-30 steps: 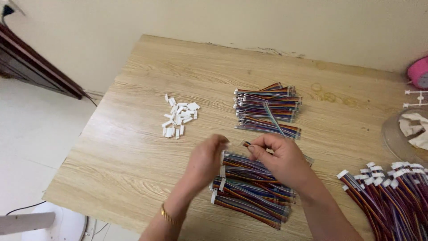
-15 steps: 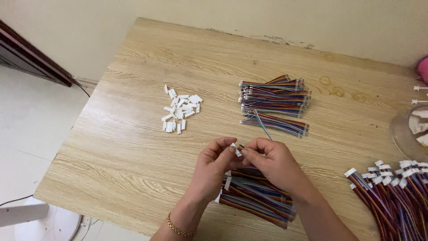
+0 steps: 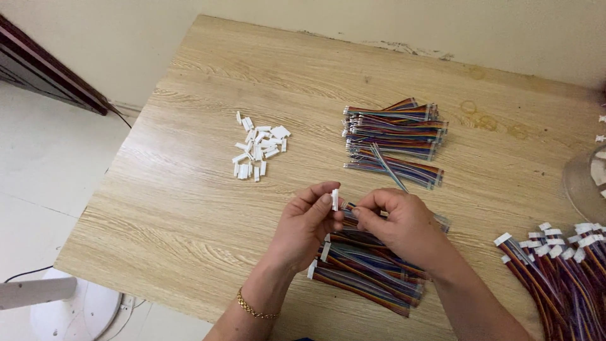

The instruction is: The person assembles flat ribbon cables by inserting the wire ends into white plastic connectors. They pick up a cable, align the wires, and push them into the connector housing, repeating this process for multiple cables on a wooden table.

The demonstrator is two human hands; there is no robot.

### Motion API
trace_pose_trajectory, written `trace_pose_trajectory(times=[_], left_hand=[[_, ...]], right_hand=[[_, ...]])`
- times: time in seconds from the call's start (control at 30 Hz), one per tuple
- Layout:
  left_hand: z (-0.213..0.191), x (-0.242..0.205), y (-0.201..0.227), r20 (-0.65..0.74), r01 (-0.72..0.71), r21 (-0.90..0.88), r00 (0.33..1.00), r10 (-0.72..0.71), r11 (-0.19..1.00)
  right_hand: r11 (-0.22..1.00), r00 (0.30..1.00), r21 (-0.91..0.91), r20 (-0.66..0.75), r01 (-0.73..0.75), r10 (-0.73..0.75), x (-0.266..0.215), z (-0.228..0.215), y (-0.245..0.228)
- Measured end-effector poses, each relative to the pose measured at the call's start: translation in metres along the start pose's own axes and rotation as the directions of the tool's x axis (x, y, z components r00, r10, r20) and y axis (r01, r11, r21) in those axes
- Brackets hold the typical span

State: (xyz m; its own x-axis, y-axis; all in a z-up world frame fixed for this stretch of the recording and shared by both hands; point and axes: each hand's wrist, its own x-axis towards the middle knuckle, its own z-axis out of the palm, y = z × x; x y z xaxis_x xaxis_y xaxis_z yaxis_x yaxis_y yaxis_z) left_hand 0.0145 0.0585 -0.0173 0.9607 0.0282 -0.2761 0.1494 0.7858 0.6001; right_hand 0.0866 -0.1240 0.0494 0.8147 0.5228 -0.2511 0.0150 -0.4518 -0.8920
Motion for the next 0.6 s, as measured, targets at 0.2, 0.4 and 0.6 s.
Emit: trace_pose_trajectory(times=[0.2,0.4,0.6], left_hand=[[0.000,-0.001,-0.001,0.020,0.008,0.054,1.000,-0.009,0.998],[0.000,-0.001,0.000,-0.020,0.000,0.113,1.000,0.002,0.994],[0.003,-0.004,0.002,-0.021,0.001,0.100,1.000,0.001,0.995]], right_hand=[[0.991,1.000,-0.131,-0.010,-0.022,0.021,0.001,-0.001,-0.013],[0.983,0.996,-0.160,-0.010,-0.085,0.085,-0.001,0.000,-0.023],[0.983,0.995,-0.153,0.005,-0.098,0.100,-0.001,0.001,-0.024]])
